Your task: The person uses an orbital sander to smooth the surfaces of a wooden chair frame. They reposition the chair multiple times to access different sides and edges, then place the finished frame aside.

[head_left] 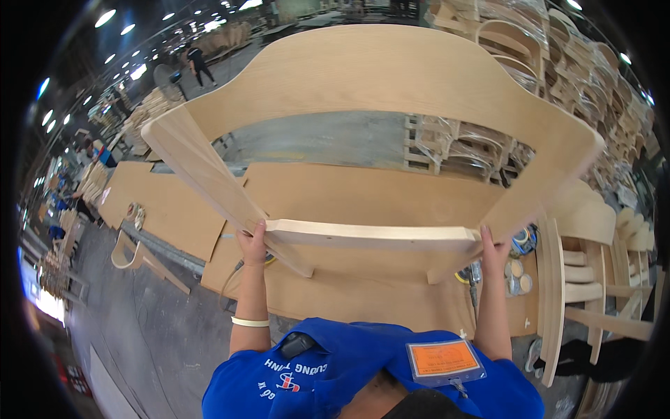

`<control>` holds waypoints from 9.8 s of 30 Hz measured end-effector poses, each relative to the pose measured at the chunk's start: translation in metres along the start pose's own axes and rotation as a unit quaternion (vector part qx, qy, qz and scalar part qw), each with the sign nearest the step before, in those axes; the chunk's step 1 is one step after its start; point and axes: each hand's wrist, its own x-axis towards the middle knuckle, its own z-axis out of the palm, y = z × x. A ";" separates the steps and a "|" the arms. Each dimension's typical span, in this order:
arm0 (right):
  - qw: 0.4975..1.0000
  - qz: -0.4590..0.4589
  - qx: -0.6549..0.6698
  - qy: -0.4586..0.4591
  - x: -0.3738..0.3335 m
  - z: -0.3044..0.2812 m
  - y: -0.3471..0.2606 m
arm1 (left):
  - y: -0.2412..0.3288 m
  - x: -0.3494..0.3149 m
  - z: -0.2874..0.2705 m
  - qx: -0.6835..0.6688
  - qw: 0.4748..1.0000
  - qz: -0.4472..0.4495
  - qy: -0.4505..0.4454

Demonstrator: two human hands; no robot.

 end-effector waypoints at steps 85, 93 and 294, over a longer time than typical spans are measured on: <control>0.976 0.158 0.115 -0.096 0.065 -0.041 0.088 | 0.156 -0.151 0.029 -0.035 0.952 0.260 -0.158; 0.948 0.265 -0.131 -0.114 0.051 -0.044 0.082 | 0.134 -0.164 0.021 -0.054 0.955 0.249 -0.151; 0.882 -0.382 -0.159 0.225 -0.082 -0.081 -0.135 | 0.291 0.072 0.260 0.453 0.747 0.486 0.018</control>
